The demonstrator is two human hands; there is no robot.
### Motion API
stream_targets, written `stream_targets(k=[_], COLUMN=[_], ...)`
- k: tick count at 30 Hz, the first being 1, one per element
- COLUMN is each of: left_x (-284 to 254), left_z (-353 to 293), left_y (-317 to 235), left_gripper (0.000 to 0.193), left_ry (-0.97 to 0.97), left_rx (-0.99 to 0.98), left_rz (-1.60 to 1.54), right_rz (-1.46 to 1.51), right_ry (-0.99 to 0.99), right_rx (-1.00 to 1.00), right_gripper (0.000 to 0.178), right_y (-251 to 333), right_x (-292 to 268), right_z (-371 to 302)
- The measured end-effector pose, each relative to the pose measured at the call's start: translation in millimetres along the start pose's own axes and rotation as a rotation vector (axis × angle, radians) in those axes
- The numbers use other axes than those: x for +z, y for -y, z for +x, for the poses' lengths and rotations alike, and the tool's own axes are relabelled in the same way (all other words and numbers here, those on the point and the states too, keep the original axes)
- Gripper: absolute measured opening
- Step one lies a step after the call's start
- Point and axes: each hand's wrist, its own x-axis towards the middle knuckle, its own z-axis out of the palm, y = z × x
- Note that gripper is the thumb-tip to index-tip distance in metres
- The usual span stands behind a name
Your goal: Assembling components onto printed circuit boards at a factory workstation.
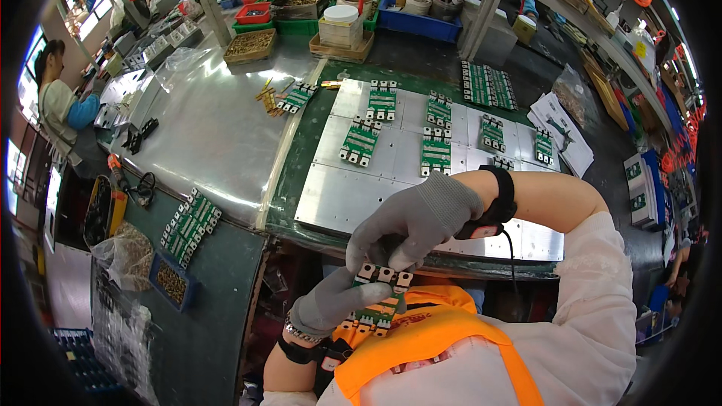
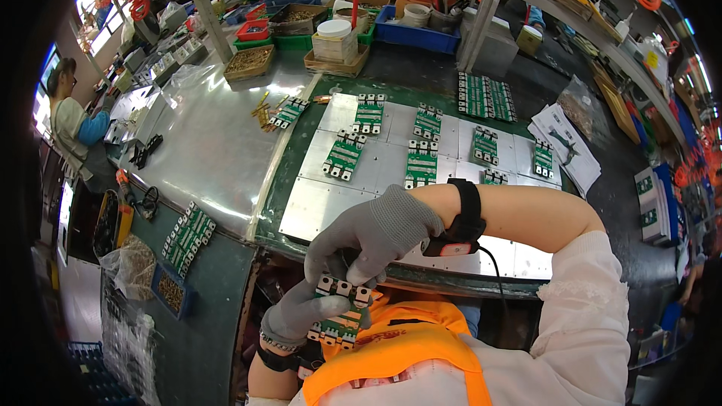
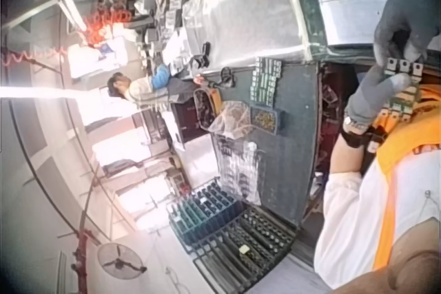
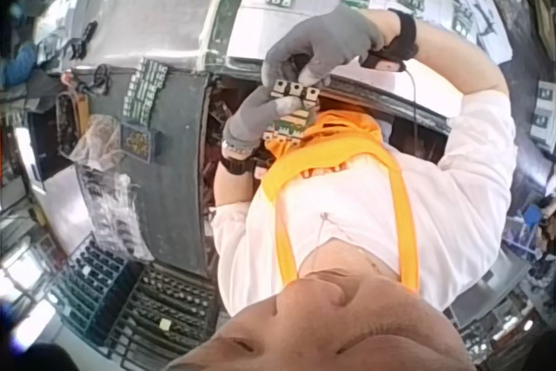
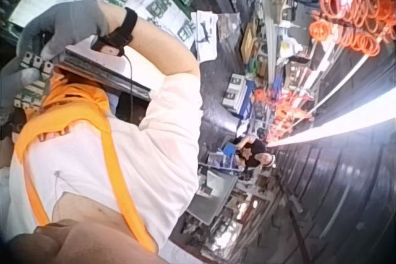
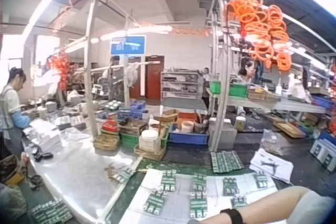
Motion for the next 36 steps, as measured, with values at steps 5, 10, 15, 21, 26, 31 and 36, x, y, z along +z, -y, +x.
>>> stream_targets(k=[5, 10, 15, 21, 26, 31, 36], left_x=[1, -7, -30, -45, -62, -77, -83], left_z=[7, 10, 12, 25, 23, 22, 29], left_y=[2, 4, 8, 13, 9, 9, 12], left_gripper=[0.055, 0.049, 0.044, 0.068, 0.066, 0.063, 0.06], left_ry=[-0.055, -0.096, -0.155, -0.345, -0.429, -0.461, -0.422], left_rx=[-0.04, 0.04, 0.26, 0.36, 0.404, 0.334, 0.351], left_rz=[0.071, -0.04, -0.225, -0.329, -0.35, -0.429, -0.487], right_rz=[-0.137, -0.294, -0.745, -1.097, -1.503, -1.558, -1.508], right_ry=[-0.013, -0.043, -0.472, -0.611, -0.535, -0.506, -0.552], right_rx=[-0.015, -0.033, 0.442, 0.648, 0.8, 0.894, 0.825], right_gripper=[0.042, 0.044, 0.026, 0.023, 0.024, 0.025, 0.027], right_y=[-5, 1, 31, -2, -49, -88, -84], right_x=[-5, -21, -143, -256, -316, -338, -334], right_z=[3, -2, -23, 18, 105, 155, 151])
